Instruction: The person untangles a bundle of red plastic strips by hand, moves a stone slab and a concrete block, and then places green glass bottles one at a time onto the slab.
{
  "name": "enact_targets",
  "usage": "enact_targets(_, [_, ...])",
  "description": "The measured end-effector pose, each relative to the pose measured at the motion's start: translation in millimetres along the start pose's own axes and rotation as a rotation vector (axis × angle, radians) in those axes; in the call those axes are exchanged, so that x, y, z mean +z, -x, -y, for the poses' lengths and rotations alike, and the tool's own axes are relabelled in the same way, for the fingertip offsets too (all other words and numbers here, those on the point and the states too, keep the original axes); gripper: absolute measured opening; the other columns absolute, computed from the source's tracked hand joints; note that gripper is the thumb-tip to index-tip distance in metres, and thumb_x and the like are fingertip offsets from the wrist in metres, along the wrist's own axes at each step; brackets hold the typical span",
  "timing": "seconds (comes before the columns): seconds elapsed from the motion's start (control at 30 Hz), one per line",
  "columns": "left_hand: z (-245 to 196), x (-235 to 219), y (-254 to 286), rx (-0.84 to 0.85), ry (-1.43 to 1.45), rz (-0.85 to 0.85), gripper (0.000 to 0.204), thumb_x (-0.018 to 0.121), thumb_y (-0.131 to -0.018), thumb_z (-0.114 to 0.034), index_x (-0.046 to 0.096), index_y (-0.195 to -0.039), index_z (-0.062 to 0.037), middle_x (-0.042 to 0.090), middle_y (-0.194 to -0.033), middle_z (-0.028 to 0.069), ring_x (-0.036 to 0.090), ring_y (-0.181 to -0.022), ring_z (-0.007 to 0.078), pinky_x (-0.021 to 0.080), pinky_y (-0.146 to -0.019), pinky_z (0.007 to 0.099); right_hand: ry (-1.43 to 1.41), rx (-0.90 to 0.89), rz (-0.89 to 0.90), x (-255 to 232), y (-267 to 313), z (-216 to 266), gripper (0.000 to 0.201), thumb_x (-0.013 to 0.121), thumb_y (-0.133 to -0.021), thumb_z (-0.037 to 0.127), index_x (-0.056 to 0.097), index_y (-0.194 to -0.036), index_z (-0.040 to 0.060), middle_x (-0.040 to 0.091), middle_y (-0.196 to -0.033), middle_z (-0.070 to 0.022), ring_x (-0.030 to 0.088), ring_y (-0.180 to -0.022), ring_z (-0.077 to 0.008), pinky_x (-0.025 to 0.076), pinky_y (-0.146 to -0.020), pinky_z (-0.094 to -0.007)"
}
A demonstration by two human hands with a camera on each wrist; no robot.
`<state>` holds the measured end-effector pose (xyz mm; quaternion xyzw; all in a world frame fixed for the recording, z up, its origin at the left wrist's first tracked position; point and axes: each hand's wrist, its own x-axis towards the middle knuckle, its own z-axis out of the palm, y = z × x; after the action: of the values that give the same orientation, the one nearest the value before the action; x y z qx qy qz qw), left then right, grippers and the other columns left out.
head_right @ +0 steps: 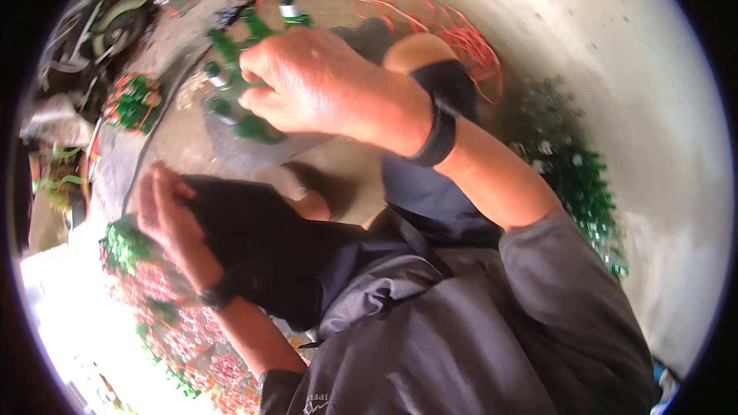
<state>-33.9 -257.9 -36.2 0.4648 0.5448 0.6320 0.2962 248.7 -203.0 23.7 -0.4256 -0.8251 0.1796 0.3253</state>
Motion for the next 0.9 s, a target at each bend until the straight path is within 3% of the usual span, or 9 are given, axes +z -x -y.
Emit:
enact_targets(0.07, [4.1,-4.7,-1.5,0.022,-0.021,0.010,0.015,0.061,-0.098,-0.008,0.068,-0.105,0.0038,0.062,-0.075,0.0045,0.052,-0.059,0.0080,0.046,-0.052,0.0220,-0.004,0.003,-0.069,-29.4,16.7,-9.9,0.020,0.073,-0.088,0.020,0.066,-0.092,0.0017,0.064,-0.064,-0.0084,0.059,-0.053,-0.0161,0.044,-0.050,-0.0317])
enact_targets(0.13, [10.2,-8.5,-2.9,0.039,0.006,0.035,0.016,0.062,-0.098,-0.010,0.067,-0.106,0.0031,0.063,-0.077,0.0046,0.051,-0.060,0.0074,0.044,-0.053,0.0213,-0.225,0.286,-0.026,-61.1,37.7,-21.7,0.023,0.070,-0.092,0.025,0.067,-0.095,0.0018,0.061,-0.064,-0.0013,0.054,-0.053,-0.0092,0.042,-0.048,-0.0268])
enact_targets(0.23, [15.8,-12.7,-6.6,-0.008,0.000,0.020,0.017,0.063,-0.098,-0.013,0.067,-0.106,0.0028,0.063,-0.079,0.0052,0.051,-0.061,0.0072,0.043,-0.053,0.0204,-0.148,0.320,-0.204,-110.3,67.5,-37.2,0.014,0.066,-0.092,0.008,0.067,-0.094,-0.0052,0.062,-0.069,-0.0024,0.055,-0.064,-0.0089,0.044,-0.057,-0.0272])
enact_targets(0.33, [17.3,-13.3,-8.7,-0.040,0.018,0.029,0.017,0.064,-0.099,-0.014,0.067,-0.103,0.0018,0.063,-0.081,0.0053,0.051,-0.062,0.0061,0.042,-0.052,0.0193,-0.098,0.770,-0.236,-148.0,111.0,-52.1,0.011,0.064,-0.095,0.010,0.071,-0.095,0.0016,0.061,-0.067,-0.0011,0.054,-0.059,-0.0085,0.045,-0.053,-0.0252])
enact_targets(0.37, [16.9,-12.4,-8.2,-0.045,0.004,0.019,0.017,0.063,-0.099,-0.014,0.067,-0.104,0.0015,0.063,-0.081,0.0050,0.051,-0.062,0.0061,0.042,-0.053,0.0193,-0.006,0.729,-0.240,-152.4,137.8,-82.9,0.028,0.065,-0.093,0.026,0.062,-0.075,0.0042,0.051,-0.056,-0.0009,0.053,-0.050,-0.0102,0.042,-0.045,-0.0316])
enact_targets(0.43, [12.6,-6.1,-6.1,-0.053,-0.016,0.017,0.017,0.063,-0.099,-0.014,0.067,-0.105,0.0012,0.063,-0.081,0.0047,0.051,-0.062,0.0060,0.042,-0.053,0.0193,0.031,0.875,-0.229,-163.6,183.8,-119.9,0.023,0.064,-0.096,0.027,0.068,-0.094,0.0052,0.054,-0.065,0.0030,0.047,-0.053,-0.0045,0.040,-0.045,-0.0234])
enact_targets(0.57, [6.4,7.3,-3.1,-0.033,-0.077,-0.015,0.016,0.063,-0.098,-0.018,0.064,-0.097,-0.0023,0.054,-0.073,0.0000,0.046,-0.063,0.0076,0.036,-0.056,0.0208,0.230,1.138,-0.186,-171.1,266.5,-170.4,0.022,0.065,-0.094,0.026,0.068,-0.091,0.0043,0.053,-0.062,0.0013,0.048,-0.052,-0.0065,0.040,-0.044,-0.0258])
enact_targets(0.67, [5.6,10.3,-2.5,-0.015,-0.068,-0.004,0.016,0.064,-0.097,-0.017,0.065,-0.099,-0.0012,0.055,-0.073,0.0002,0.046,-0.064,0.0074,0.036,-0.057,0.0208,0.342,1.239,-0.130,-173.3,319.8,-186.2,0.029,0.067,-0.089,0.028,0.062,-0.076,0.0026,0.059,-0.060,-0.0061,0.057,-0.049,-0.0168,0.047,-0.048,-0.0351])
enact_targets(0.9, [9.1,8.0,-6.5,-0.040,-0.078,0.000,0.018,0.065,-0.096,-0.015,0.065,-0.105,0.0003,0.056,-0.075,0.0011,0.046,-0.064,0.0072,0.037,-0.058,0.0212,0.486,1.547,0.030,-169.5,393.5,-197.3,0.026,0.068,-0.087,0.026,0.068,-0.096,0.0014,0.068,-0.075,-0.0134,0.066,-0.059,-0.0248,0.055,-0.054,-0.0396])
